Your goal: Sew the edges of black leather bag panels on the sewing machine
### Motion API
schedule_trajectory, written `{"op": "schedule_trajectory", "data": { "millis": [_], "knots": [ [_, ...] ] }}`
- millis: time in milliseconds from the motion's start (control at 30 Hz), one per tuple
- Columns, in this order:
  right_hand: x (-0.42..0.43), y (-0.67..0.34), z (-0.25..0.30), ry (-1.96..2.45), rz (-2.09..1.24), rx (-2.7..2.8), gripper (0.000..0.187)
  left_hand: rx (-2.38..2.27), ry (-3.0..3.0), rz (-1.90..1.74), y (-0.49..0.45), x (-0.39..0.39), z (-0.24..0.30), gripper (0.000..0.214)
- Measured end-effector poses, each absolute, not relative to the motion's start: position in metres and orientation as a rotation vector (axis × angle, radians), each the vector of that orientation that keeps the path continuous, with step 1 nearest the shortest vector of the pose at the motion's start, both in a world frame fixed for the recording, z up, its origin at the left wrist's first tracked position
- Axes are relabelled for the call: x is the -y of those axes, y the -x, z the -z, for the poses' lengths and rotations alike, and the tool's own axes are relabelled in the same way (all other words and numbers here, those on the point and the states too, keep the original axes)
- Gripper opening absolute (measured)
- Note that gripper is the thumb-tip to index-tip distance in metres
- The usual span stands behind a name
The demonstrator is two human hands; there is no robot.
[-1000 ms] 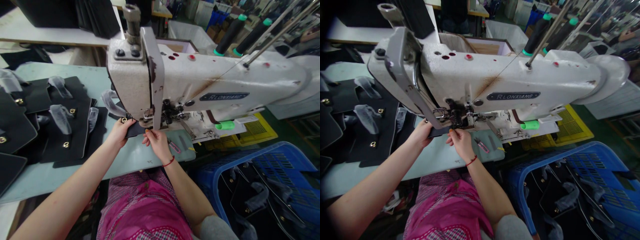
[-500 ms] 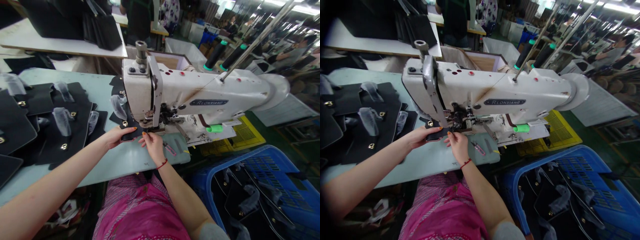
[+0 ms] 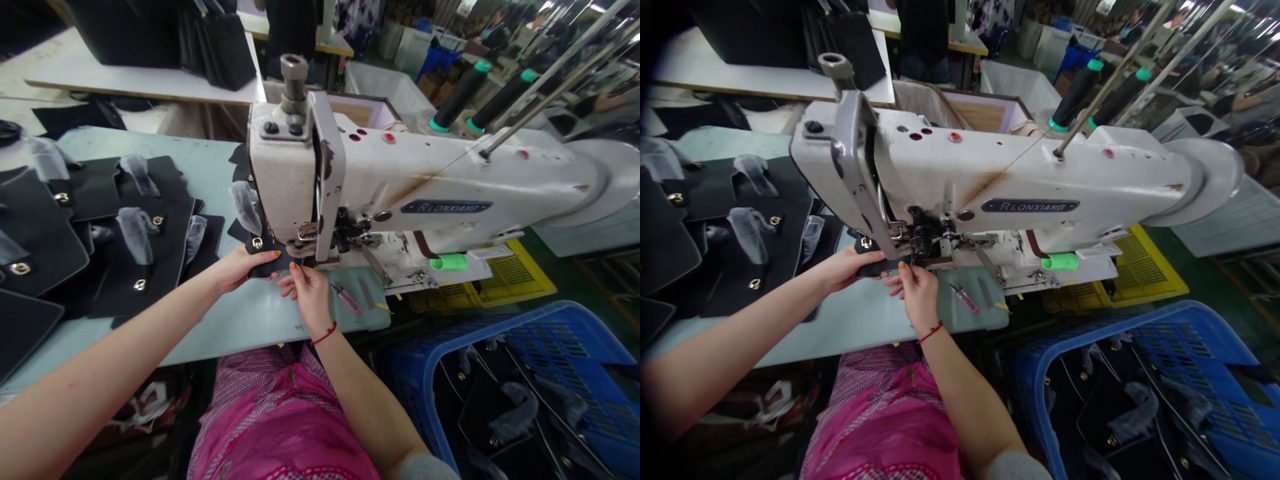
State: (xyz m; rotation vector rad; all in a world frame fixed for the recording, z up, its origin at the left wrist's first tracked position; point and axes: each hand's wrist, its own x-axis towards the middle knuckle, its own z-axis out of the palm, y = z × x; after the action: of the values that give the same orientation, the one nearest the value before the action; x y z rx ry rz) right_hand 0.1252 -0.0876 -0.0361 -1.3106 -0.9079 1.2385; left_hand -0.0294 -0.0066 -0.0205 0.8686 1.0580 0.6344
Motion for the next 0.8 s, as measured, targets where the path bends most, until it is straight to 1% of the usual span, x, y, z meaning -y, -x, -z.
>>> {"op": "schedule_trajectory", "data": {
  "millis": [200, 467, 800],
  "knots": [
    [0.085, -0.117, 0.038, 1.313, -1.24, 0.83, 0.045, -1.07, -0.843, -0.623, 0.029, 0.004, 0.019, 0.038],
    [0.082, -0.104, 0.043, 1.307, -1.221, 0.765, 0.046, -1.049, -0.83, -0.626, 0.03, -0.002, 0.021, 0.029],
    [0.078, -0.096, 0.044, 1.345, -1.187, 0.767, 0.046, -1.003, -0.836, -0.685, 0.028, 0.0, 0.021, 0.028]
  ]
}}
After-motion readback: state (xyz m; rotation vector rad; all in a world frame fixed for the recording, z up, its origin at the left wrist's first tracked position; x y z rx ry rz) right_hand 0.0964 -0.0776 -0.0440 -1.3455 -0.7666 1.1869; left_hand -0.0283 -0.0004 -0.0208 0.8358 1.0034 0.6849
